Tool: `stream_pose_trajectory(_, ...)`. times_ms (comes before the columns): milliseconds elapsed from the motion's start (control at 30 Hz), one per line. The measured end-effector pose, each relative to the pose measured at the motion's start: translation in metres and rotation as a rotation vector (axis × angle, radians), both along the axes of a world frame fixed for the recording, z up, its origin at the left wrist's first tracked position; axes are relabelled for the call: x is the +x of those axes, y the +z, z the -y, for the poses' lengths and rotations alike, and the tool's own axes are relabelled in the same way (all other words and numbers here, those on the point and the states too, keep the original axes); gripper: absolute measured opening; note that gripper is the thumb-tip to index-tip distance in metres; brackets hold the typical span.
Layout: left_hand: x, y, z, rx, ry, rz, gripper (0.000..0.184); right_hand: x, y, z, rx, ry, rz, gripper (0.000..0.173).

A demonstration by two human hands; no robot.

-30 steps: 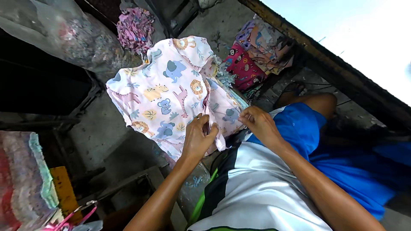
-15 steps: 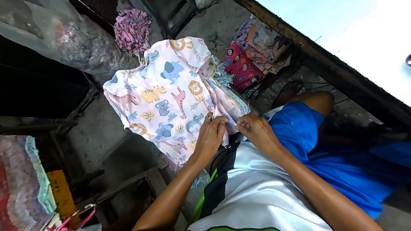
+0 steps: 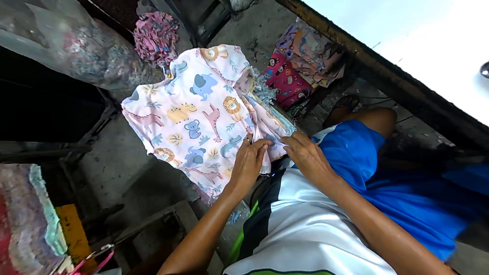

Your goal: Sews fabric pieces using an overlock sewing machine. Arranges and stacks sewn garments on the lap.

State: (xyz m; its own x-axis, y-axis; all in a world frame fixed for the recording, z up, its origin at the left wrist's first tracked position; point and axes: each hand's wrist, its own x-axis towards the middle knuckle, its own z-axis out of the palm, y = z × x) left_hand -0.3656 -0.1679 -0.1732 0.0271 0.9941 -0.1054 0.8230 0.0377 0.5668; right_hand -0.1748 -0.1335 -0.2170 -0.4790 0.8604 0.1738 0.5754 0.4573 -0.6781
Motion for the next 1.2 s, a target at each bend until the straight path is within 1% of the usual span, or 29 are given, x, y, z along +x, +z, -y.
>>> stream_pose_trajectory(100,0.001,0.000,0.000,-0.022,0.004,-0.001,0.022,0.003,0.006,0.002,-0.078,0.034,0.000,0.014)
stream_pose_trajectory(167,0.001,0.001,0.000,-0.035,0.024,0.006,0.032,0.002,0.010,0.004,-0.125,0.048,-0.010,0.015)
stream_pose_trajectory(233,0.003,0.001,-0.001,-0.057,0.059,0.006,0.042,0.000,0.016,0.008,-0.106,0.067,-0.009,0.020)
stream_pose_trajectory(267,0.004,0.000,-0.002,-0.048,0.070,0.006,0.041,-0.001,0.019,0.010,-0.107,0.088,0.000,0.023)
stream_pose_trajectory(367,0.000,0.000,-0.004,-0.013,0.078,0.020,0.025,-0.003,0.025,0.014,-0.157,0.163,0.010,0.032)
stream_pose_trajectory(433,-0.004,0.007,-0.002,-0.017,0.082,0.022,0.022,-0.002,0.022,0.010,-0.188,0.160,-0.020,0.037)
stream_pose_trajectory(500,-0.010,0.020,0.001,0.013,0.084,0.015,0.020,0.000,0.017,0.001,-0.207,0.100,-0.049,0.034)
stream_pose_trajectory(567,-0.016,0.033,0.005,0.032,0.092,0.018,0.018,0.000,0.010,-0.011,-0.209,0.026,-0.065,0.025)
stream_pose_trajectory(667,-0.022,0.045,0.010,0.068,0.106,0.021,0.017,-0.009,-0.001,-0.025,-0.175,-0.049,-0.040,0.029)
stream_pose_trajectory(733,-0.022,0.048,0.012,0.080,0.117,0.042,0.016,-0.015,-0.006,-0.029,-0.204,-0.065,-0.010,0.032)
stream_pose_trajectory(900,-0.017,0.041,0.014,0.081,0.154,0.060,0.012,-0.010,-0.007,-0.026,-0.375,-0.039,0.033,0.029)
stream_pose_trajectory(967,-0.014,0.034,0.013,0.039,0.072,0.014,0.010,-0.001,-0.003,-0.020,-0.432,-0.024,-0.003,0.023)
stream_pose_trajectory(1033,-0.007,0.024,0.011,-0.009,-0.025,-0.064,0.019,0.007,0.001,-0.014,-0.471,0.006,-0.065,0.018)
stream_pose_trajectory(1067,-0.003,0.020,0.011,-0.047,-0.039,-0.088,0.023,0.009,0.004,-0.011,-0.477,0.018,-0.096,0.017)
stream_pose_trajectory(1167,0.006,0.011,0.006,-0.122,0.000,-0.049,0.026,0.011,0.017,0.000,-0.453,0.086,-0.143,0.019)
stream_pose_trajectory(1200,0.008,0.009,0.003,-0.131,0.015,-0.032,0.030,0.010,0.020,0.004,-0.428,0.115,-0.146,0.021)
